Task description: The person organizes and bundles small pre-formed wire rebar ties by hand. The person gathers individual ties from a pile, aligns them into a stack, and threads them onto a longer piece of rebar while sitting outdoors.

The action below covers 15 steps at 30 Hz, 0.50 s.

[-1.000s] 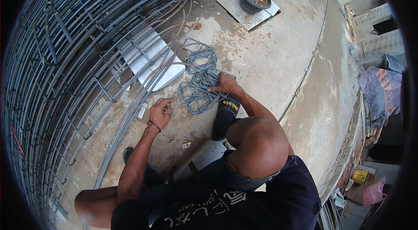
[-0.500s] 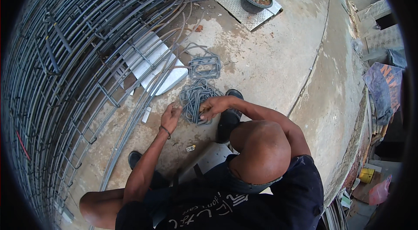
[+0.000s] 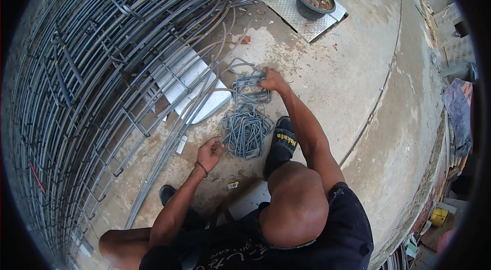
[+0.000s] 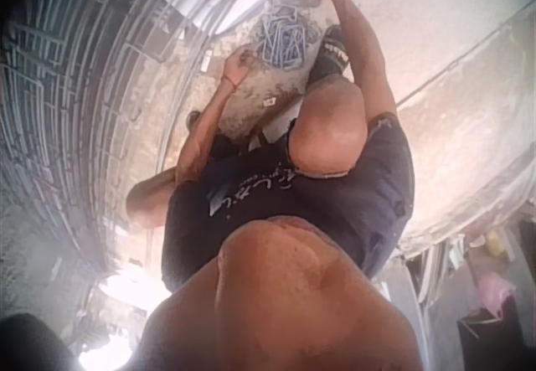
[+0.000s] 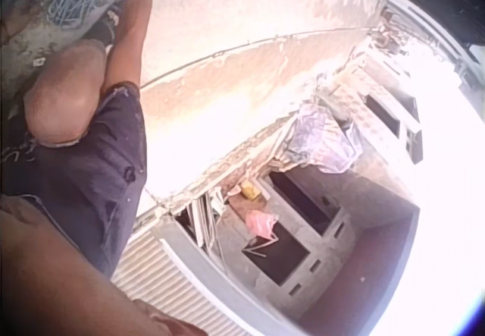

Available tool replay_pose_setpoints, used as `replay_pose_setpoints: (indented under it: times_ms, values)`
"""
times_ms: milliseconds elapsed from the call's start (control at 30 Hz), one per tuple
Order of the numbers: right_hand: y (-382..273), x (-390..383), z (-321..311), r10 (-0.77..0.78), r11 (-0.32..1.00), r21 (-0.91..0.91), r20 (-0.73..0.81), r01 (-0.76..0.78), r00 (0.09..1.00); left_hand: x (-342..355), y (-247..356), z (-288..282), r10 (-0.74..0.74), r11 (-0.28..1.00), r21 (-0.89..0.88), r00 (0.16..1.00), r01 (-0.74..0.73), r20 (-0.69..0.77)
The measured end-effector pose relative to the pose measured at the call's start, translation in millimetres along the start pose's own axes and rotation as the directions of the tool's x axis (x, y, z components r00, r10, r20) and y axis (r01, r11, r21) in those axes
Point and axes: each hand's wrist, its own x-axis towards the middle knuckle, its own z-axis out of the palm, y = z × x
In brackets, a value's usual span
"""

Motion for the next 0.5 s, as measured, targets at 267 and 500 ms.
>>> replay_pose_setpoints:
  times_ms: [267,500]
  values:
    - [15,-15,-14,-0.061,0.974,0.22,0.053,0.048,0.997,3,-6,-2,0.043,0.993,-0.102,0.997,-0.05,-0.067]
    - [-45,-84,-30,-0.215,0.943,0.236,-0.107,0.235,0.971,5,13,-4,0.058,0.98,-0.188,0.996,-0.071,-0.074]
